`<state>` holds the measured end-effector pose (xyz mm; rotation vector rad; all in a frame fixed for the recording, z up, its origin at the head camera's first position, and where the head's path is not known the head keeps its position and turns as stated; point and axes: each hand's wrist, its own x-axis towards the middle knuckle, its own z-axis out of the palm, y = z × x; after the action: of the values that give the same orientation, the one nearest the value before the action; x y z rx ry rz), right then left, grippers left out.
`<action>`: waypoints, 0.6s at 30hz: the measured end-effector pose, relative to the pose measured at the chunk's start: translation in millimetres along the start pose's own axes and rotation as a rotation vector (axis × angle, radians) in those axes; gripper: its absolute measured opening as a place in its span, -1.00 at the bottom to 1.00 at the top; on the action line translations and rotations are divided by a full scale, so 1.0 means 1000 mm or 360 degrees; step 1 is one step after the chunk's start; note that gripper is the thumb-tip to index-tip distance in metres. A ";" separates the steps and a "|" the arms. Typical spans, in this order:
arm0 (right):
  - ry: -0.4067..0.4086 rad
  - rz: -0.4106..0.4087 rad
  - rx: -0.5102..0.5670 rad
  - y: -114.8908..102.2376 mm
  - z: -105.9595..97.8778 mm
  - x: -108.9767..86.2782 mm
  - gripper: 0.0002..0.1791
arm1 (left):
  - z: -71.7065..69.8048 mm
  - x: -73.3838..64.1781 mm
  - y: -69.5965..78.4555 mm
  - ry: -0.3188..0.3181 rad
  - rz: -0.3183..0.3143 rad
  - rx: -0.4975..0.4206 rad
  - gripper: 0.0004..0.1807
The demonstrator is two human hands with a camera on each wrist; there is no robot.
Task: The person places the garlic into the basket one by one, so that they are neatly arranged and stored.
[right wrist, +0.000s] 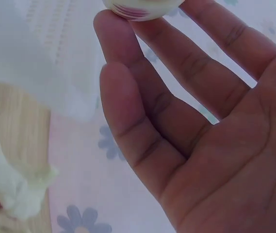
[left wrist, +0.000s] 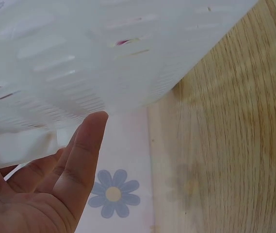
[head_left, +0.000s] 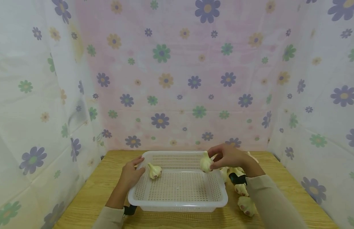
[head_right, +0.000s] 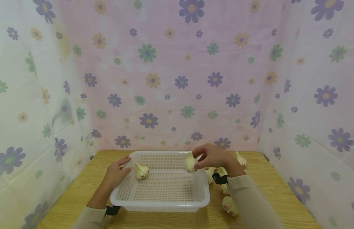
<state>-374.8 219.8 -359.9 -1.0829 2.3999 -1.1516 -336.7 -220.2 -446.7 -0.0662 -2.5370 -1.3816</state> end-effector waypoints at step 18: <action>-0.0010 0.0030 -0.0004 -0.004 0.030 0.056 -0.55 | -0.002 -0.001 0.003 -0.0036 -0.0008 -0.0004 -0.41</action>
<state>-395.9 161.0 -371.7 -1.0606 2.4024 -1.1375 -334.5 -220.0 -443.3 -0.0766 -2.5558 -1.3934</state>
